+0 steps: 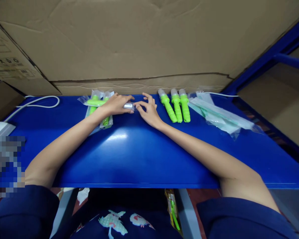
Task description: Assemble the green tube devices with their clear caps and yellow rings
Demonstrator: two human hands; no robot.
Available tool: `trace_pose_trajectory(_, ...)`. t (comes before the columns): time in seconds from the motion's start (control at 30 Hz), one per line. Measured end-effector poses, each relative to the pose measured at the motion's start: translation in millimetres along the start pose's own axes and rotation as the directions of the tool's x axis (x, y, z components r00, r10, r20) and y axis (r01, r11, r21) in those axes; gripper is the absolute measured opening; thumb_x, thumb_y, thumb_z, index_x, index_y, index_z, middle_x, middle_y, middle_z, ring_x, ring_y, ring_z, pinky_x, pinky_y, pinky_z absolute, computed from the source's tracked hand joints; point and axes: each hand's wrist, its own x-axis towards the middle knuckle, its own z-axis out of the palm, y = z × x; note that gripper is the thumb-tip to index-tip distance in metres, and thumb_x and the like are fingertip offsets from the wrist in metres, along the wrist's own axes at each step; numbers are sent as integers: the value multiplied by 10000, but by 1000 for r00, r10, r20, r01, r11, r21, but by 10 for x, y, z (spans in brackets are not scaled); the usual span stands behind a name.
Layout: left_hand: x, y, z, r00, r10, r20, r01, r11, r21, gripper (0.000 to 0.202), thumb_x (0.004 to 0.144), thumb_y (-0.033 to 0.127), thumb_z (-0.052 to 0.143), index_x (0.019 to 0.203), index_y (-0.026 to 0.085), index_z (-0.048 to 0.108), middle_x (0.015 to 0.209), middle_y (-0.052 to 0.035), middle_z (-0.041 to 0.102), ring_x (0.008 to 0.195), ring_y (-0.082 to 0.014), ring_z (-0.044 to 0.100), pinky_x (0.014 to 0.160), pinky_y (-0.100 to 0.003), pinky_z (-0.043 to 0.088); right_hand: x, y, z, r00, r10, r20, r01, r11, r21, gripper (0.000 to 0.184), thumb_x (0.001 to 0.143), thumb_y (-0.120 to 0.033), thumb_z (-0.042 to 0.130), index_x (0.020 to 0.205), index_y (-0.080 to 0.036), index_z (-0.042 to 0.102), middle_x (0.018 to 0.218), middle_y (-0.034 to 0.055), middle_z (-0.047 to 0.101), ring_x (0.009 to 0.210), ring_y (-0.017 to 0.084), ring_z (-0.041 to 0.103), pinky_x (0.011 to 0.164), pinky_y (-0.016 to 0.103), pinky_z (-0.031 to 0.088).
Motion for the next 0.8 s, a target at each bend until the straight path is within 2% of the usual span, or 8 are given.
trace_pose_trajectory(0.07,-1,-75,-28,999,-17,44,19,999,-28,734,878,510,728,1487,173,495,1419,-157,656,1324,-344,604,1115,-441,386,4,20,14,1000,17,18,-17,1000,-1,380,978,-575,553,978,-290,803,1508,87,482,1318,341,502,1122,673,354)
trace_pose_trajectory(0.13,7,-168,-56,998,-18,56,22,998,-57,782,863,598,710,1494,186,499,1370,-151,689,1299,-340,620,1134,-455,373,7,39,25,999,21,31,-21,1000,-3,345,968,-559,576,1003,-298,799,1500,89,491,1316,340,505,1111,674,364)
trace_pose_trajectory(0.2,21,-256,-78,998,-43,45,46,996,-73,694,925,648,588,1447,190,560,1306,-142,725,1258,-327,648,1135,-458,377,8,49,31,999,25,44,-24,1000,-11,312,963,-533,592,1040,-306,791,1499,93,493,1317,344,508,1106,681,364)
trace_pose_trajectory(0.3,45,-342,-85,993,-104,47,106,993,-54,587,1026,601,370,1253,177,707,1207,-141,764,1197,-307,681,1106,-436,404,8,42,33,997,39,60,-37,999,-33,279,963,-481,599,1072,-306,787,1505,104,490,1329,352,507,1114,690,349)
trace_pose_trajectory(0.5,59,-344,-36,998,-45,46,48,998,-48,423,958,519,534,1048,179,768,1081,-118,793,1105,-296,706,1160,-496,342,14,7,3,998,29,64,-30,1000,1,331,933,-468,651,1224,-341,746,1517,95,484,1345,345,515,1144,682,334)
trace_pose_trajectory(0.6,43,-311,-65,999,-10,43,15,994,-105,436,912,577,553,950,200,768,917,-83,790,954,-275,722,1017,-404,456,10,-12,-13,998,16,60,-17,1000,15,407,943,-494,628,1324,-363,689,1528,99,466,1353,346,511,1147,690,329)
trace_pose_trajectory(0.7,19,-271,-144,997,-72,11,73,987,-144,402,860,574,604,895,200,749,814,-78,754,843,-274,707,787,-341,493,-8,-32,-25,999,-25,34,25,1000,4,462,956,-538,593,1377,-352,631,1563,111,428,1401,369,465,1140,702,333)
trace_pose_trajectory(0.8,0,-252,-240,989,-143,-44,131,970,-206,352,845,518,647,872,174,720,806,-83,728,824,-267,694,754,-349,491,-15,-56,-55,994,-86,-60,85,996,-21,571,956,-573,578,1472,-338,505,1592,128,388,1498,381,348,1157,694,330)
